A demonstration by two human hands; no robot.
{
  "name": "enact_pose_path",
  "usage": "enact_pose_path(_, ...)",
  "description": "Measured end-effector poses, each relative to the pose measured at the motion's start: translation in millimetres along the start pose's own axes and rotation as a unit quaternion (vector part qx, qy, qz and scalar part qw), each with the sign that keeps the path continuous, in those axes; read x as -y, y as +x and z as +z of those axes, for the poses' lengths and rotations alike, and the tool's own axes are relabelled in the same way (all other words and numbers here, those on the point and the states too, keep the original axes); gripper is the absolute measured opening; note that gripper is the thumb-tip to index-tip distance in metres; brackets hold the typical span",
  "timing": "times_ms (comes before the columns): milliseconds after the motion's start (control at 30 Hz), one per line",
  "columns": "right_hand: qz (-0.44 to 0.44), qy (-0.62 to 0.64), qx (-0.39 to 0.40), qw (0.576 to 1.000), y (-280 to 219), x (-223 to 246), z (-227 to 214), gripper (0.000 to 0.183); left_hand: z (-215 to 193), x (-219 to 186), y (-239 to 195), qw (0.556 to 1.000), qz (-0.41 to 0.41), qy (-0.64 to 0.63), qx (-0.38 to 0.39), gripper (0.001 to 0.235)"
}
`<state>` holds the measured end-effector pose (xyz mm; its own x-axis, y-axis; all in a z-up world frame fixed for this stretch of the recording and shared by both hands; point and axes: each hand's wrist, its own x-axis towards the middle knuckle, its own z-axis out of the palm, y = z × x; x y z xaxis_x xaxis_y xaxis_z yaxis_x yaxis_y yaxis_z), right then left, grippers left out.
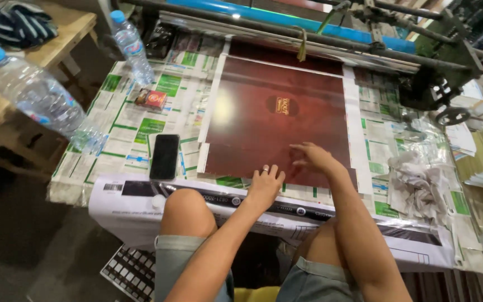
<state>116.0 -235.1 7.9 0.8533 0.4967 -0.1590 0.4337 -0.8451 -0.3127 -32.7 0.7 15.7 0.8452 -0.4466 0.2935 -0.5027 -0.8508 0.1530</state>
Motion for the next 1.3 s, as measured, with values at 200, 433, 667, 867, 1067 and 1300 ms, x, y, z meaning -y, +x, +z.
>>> enact_pose_path(200,0.220,-0.051,0.205,0.952,-18,72,-24,0.091,14,1,6,0.999,-0.001,0.018,-0.036,0.042)
enact_pose_path(433,0.231,-0.037,0.165,0.958,-3,69,-26,0.092,-6,-2,8,1.000,-0.006,0.026,-0.010,0.044)
enact_pose_path(667,0.224,-0.038,0.099,0.969,18,45,-23,0.083,1,2,9,0.998,-0.010,0.051,-0.025,0.048)
enact_pose_path(867,0.205,-0.031,0.059,0.976,29,30,-17,0.081,15,4,11,0.997,-0.022,0.048,-0.063,0.045)
enact_pose_path(1067,0.202,-0.035,0.017,0.979,39,30,-18,0.081,17,5,12,0.999,-0.025,0.035,-0.033,0.048)
enact_pose_path(1300,0.204,-0.043,-0.026,0.978,60,26,-17,0.078,20,5,13,0.998,-0.026,0.047,-0.030,0.054)
